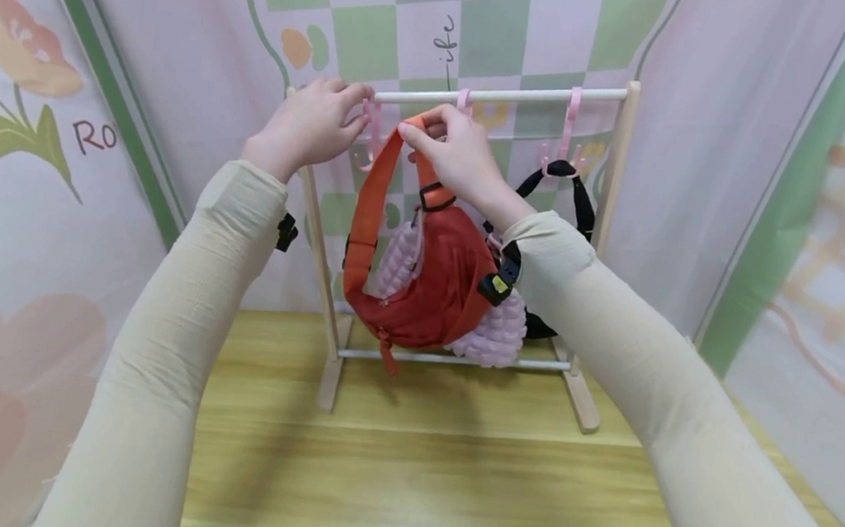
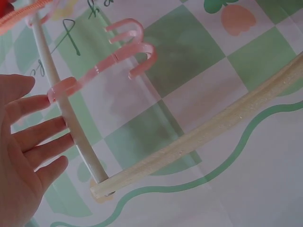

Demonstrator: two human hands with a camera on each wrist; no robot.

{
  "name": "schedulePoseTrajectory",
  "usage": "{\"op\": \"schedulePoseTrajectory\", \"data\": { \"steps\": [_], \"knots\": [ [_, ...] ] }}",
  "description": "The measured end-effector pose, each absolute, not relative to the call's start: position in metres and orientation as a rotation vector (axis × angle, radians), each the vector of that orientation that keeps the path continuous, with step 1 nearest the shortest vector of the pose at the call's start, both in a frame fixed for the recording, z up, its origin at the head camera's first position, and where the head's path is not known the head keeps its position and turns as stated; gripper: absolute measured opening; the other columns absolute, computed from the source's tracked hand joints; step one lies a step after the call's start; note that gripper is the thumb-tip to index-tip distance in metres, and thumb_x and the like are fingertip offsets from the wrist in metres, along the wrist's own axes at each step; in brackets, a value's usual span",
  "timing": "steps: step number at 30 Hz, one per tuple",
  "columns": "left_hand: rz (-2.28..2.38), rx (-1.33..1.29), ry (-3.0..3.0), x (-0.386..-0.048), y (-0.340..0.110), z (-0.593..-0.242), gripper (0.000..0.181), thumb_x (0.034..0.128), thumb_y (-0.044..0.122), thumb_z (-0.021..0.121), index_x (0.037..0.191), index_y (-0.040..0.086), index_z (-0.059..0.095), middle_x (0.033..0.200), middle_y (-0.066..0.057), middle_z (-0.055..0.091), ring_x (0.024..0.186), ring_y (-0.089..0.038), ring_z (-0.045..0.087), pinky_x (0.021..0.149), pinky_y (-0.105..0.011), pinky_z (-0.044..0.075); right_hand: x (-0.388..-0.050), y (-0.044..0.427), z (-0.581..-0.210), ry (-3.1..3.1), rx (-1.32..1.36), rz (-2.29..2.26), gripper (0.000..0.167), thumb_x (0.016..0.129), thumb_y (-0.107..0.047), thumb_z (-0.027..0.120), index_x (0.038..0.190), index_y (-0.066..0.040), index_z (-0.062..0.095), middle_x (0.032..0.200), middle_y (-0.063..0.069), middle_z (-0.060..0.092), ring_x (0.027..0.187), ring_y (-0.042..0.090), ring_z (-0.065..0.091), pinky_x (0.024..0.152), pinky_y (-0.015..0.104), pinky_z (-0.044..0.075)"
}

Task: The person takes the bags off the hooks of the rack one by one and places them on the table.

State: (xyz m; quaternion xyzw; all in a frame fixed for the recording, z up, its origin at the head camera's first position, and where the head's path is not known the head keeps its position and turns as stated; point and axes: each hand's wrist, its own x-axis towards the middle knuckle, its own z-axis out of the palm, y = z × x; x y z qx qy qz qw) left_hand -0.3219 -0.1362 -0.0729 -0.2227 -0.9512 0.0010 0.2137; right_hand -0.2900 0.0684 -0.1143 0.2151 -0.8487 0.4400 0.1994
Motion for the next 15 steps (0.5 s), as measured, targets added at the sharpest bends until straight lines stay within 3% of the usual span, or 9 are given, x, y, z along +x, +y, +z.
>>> {"op": "schedulePoseTrajectory", "data": {
  "steps": [15],
  "knots": [
    [0.014,-0.623,-2.680,-0.321,-0.139,-0.070,0.051,0.1013,0.037,0.032,0.148,0.018,0.031,0.151,-0.015,0.034,0.139,-0.038,0.029,0.106,-0.069,0.021,-0.271,0.076,-0.121,-2.414,0.674,1.241,0.043,0.093,-0.046,0.055,0.120,-0.013,0.057,0.108,0.005,0.066,0.096,0.011,0.061,0.081,0.026,0.047]
  ]
}}
